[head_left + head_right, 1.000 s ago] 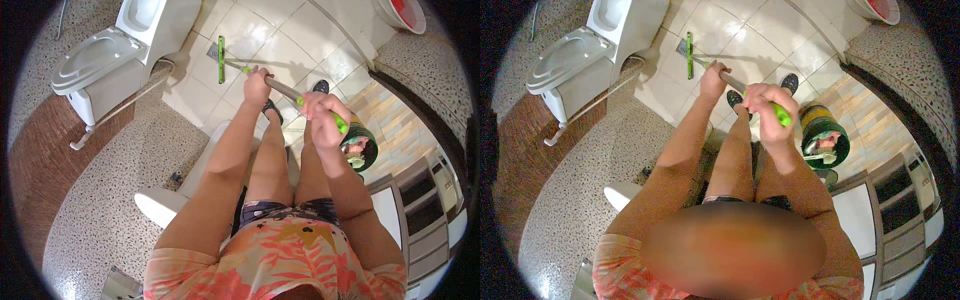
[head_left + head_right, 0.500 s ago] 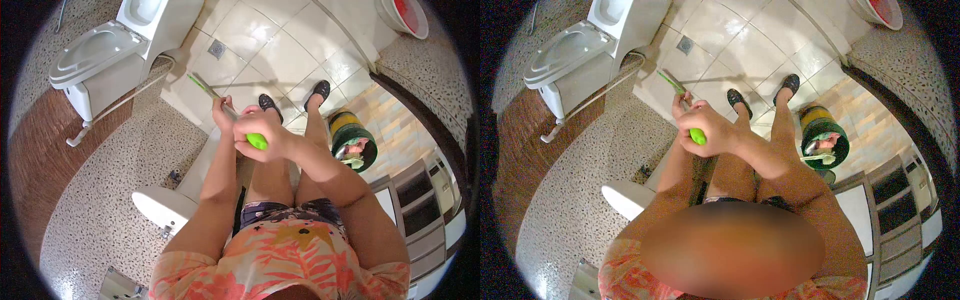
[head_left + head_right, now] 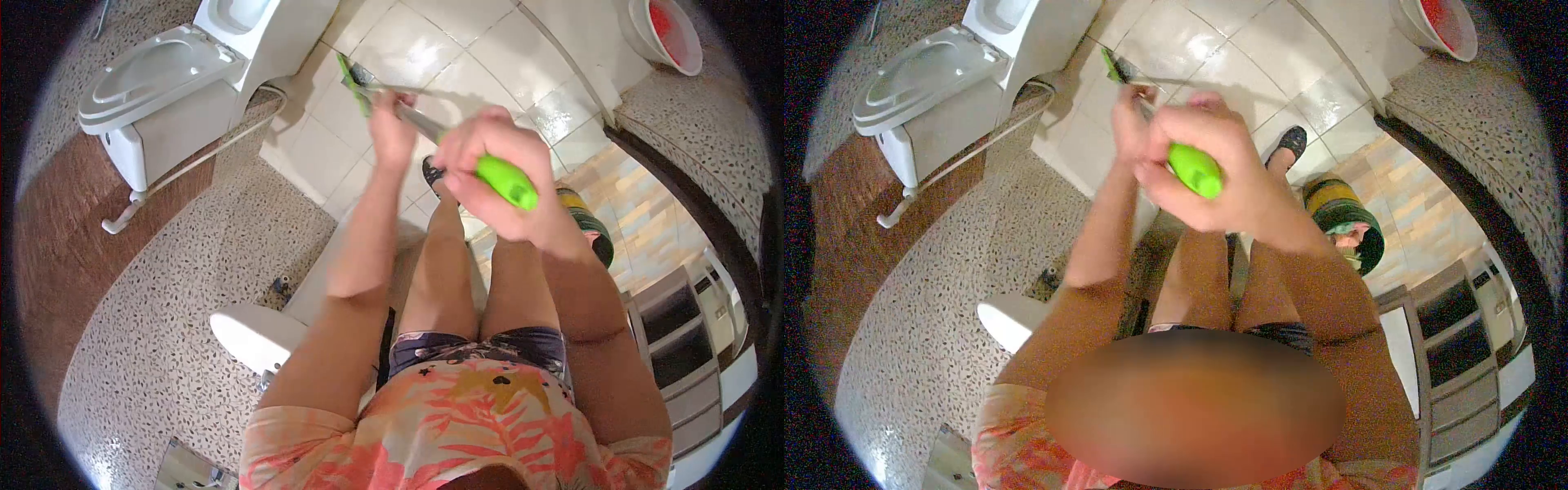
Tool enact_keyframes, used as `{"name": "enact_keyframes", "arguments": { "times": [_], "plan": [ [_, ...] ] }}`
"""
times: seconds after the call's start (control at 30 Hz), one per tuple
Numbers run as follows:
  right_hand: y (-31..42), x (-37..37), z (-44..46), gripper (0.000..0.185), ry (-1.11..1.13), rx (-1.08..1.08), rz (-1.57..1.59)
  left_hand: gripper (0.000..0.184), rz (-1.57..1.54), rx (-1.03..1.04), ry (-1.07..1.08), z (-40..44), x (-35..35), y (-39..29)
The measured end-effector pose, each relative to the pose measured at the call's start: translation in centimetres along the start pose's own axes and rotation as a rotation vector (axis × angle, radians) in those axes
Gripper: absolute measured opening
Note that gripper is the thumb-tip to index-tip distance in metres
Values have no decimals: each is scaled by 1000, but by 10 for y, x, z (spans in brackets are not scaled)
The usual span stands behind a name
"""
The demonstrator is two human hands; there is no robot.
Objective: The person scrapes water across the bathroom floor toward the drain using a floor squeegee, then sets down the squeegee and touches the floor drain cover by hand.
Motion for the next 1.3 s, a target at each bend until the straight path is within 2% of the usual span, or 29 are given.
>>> {"name": "enact_keyframes", "arguments": {
  "times": [0.07,0.13,0.17,0.2,0.23,0.27,0.3,0.33,0.37,0.4,0.53,0.57,0.63,0.67,0.7,0.73,0.77,0.8,0.87,0.93,1.0,1.07,1.1,1.13,1.17,1.2,1.27,1.3],
  "plan": [
    [-31,5,10,10,-180,-3,257,14,164,124,122,41,-10,21],
    [-72,17,23,10,-179,-39,244,12,271,114,299,82,-8,53],
    [-88,24,22,11,-177,-75,230,12,268,117,303,88,-6,63],
    [-98,35,11,11,-181,-71,230,13,427,147,429,88,4,73],
    [-105,43,-5,12,-311,-41,257,13,587,177,555,83,15,82],
    [-104,47,-20,13,-441,-11,283,14,596,86,628,72,24,88],
    [-88,49,-39,14,-443,99,207,17,606,-6,697,55,35,91],
    [-70,48,-61,14,-444,204,129,16,681,159,615,32,47,98],
    [-58,51,-76,15,-429,177,94,16,616,69,761,10,52,95],
    [-52,55,-89,15,-417,147,60,16,640,101,668,-12,49,79],
    [-51,56,-112,15,-317,144,93,15,646,42,645,-34,45,53],
    [-44,40,-111,16,-340,134,128,17,634,140,593,-32,49,45],
    [-42,8,-131,16,-423,137,251,19,555,51,725,-36,85,33],
    [-44,-11,-157,16,-478,150,346,8,439,179,644,-50,93,-8],
    [-28,-40,-175,12,-513,92,314,9,527,287,657,-65,109,-40],
    [-18,-56,-198,6,-679,120,308,14,456,66,690,-80,136,-49],
    [-5,-75,-207,13,-633,118,256,22,400,58,784,-91,139,-87],
    [-5,-82,-216,13,-630,120,252,22,395,59,783,-101,151,-99],
    [-5,-97,-228,18,-691,159,286,24,189,-6,546,-108,162,-115],
    [-25,-87,-230,14,-868,205,337,19,191,-31,503,-97,170,-96],
    [-46,-68,-215,11,-823,228,340,14,220,-130,644,-78,160,-63],
    [-67,-44,-195,9,-815,130,472,11,279,36,477,-67,156,-13],
    [-67,-38,-184,9,-818,128,476,11,284,37,478,-58,150,-2],
    [-69,-31,-174,9,-834,227,487,10,318,48,475,-50,142,7],
    [-69,-26,-164,9,-845,327,497,8,349,59,470,-44,131,8],
    [-63,-28,-151,9,-844,321,494,8,348,62,465,-35,122,7],
    [-37,-40,-114,10,-735,141,521,11,290,90,424,-9,95,-27],
    [-26,-42,-97,10,-736,150,524,11,240,106,340,4,76,-51]
  ]
}}
Point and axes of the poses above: each hand's wrist, its own z-axis towards the middle knuckle, its own x-axis out of the palm, y = z × x, the point moved 5 cm from there along z, towards the middle knuckle, and after that the axes turned 8 degrees about y, right-handed, at the moved point
